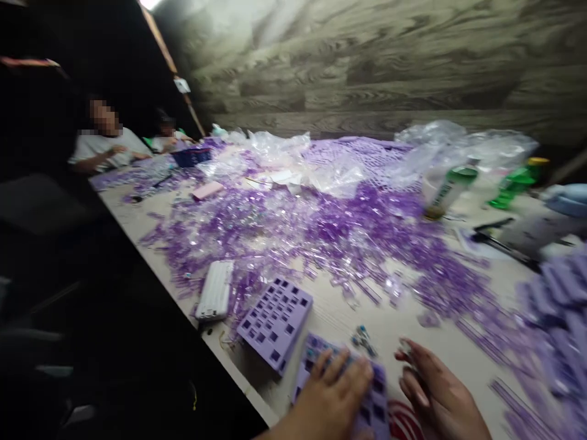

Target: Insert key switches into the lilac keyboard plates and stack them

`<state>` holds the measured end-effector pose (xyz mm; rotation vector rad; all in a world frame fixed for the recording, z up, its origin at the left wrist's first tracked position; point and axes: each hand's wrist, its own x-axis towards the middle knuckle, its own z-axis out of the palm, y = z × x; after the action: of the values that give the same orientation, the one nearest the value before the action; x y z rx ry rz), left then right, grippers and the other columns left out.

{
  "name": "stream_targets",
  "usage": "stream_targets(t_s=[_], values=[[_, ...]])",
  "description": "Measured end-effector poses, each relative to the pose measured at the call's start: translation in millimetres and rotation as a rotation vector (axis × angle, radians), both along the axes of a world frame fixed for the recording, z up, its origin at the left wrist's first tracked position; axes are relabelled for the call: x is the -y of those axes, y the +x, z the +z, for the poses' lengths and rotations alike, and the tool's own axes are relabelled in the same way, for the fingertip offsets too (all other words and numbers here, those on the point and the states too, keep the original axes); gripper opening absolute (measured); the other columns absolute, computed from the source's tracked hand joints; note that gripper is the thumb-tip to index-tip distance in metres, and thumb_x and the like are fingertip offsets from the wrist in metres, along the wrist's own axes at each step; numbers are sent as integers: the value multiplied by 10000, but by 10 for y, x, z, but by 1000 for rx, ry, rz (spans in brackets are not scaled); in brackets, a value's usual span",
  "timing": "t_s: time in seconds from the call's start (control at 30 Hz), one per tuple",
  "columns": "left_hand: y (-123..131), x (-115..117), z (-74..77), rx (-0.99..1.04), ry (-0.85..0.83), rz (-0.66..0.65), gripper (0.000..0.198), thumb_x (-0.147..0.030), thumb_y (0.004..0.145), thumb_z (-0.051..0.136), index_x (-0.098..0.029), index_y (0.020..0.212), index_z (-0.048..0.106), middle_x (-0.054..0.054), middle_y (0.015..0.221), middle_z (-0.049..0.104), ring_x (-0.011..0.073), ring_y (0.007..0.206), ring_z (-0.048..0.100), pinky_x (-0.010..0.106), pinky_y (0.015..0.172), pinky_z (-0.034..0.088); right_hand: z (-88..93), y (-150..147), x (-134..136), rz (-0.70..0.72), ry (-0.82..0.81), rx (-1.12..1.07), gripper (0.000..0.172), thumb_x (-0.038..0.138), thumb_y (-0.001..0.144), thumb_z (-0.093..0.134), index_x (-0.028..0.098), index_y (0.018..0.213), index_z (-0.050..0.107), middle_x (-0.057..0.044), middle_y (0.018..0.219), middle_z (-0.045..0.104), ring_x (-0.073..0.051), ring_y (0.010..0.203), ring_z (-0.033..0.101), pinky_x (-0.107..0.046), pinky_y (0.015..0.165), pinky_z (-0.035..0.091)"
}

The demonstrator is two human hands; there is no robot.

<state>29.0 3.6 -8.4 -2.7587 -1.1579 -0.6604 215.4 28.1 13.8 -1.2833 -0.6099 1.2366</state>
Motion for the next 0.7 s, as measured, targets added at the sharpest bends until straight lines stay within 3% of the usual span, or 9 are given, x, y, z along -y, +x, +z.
stream_targets(t_s=[0.1, 0.2, 0.27, 0.33, 0.4, 0.47, 0.57, 0.7], values=[[-78, -36, 252, 42, -249, 5, 650, -488, 887, 329, -76, 1384, 253, 91, 1392, 401, 207, 1281, 346, 358, 1038, 323, 281, -96, 80, 40, -34, 61, 410, 482, 629, 751, 151, 856, 665, -42, 725, 601, -13, 336, 325, -165, 302, 281], [-52, -109, 303, 33, -311, 35, 556, -421, 894, 360, -124, 1362, 315, 100, 1408, 373, 242, 1290, 326, 423, 1051, 281, 368, -124, 191, 144, -78, 187, 483, 481, 656, 732, 154, 989, 609, -29, 722, 603, -34, 326, 355, -169, 301, 250], [-19, -131, 272, 11, -297, 29, 512, -386, 903, 351, -130, 1347, 342, 96, 1414, 364, 240, 1298, 312, 441, 1061, 251, 341, -118, 290, 150, -77, 305, 460, 482, 690, 703, 167, 1000, 575, -31, 770, 616, -54, 332, 399, -180, 301, 277], [0, -128, 229, -25, -274, 22, 501, -378, 907, 342, -134, 1345, 346, 88, 1417, 361, 232, 1301, 307, 442, 1058, 248, 283, -103, 381, 163, -29, 513, 351, 461, 733, 672, 174, 918, 593, -42, 815, 631, -101, 421, 504, -211, 366, 389], [4, -113, 189, -62, -234, 22, 509, -385, 903, 347, -143, 1352, 337, 80, 1418, 360, 231, 1302, 305, 439, 1051, 256, 213, -86, 434, 222, 80, 761, 251, 426, 783, 635, 186, 855, 621, -50, 828, 645, -160, 594, 593, -261, 542, 495], [-1, -97, 159, -88, -187, 26, 524, -395, 896, 359, -156, 1360, 327, 73, 1423, 353, 235, 1305, 297, 434, 1051, 251, 144, -72, 441, 304, 239, 938, 203, 394, 836, 583, 201, 879, 631, -54, 841, 654, -197, 743, 616, -304, 700, 511], [-9, -88, 130, -107, -141, 30, 540, -403, 889, 363, -171, 1374, 307, 66, 1434, 336, 230, 1310, 283, 420, 1066, 220, 49, -57, 399, 397, 439, 1032, 206, 355, 907, 480, 204, 938, 615, -67, 852, 647, -200, 791, 615, -316, 723, 514], [-16, -94, 117, -104, -135, 22, 538, -404, 895, 338, -177, 1381, 295, 57, 1438, 328, 224, 1315, 271, 416, 1075, 197, -25, -46, 361, 431, 510, 1075, 215, 315, 938, 422, 203, 974, 601, -75, 859, 631, -194, 803, 607, -314, 707, 519]])
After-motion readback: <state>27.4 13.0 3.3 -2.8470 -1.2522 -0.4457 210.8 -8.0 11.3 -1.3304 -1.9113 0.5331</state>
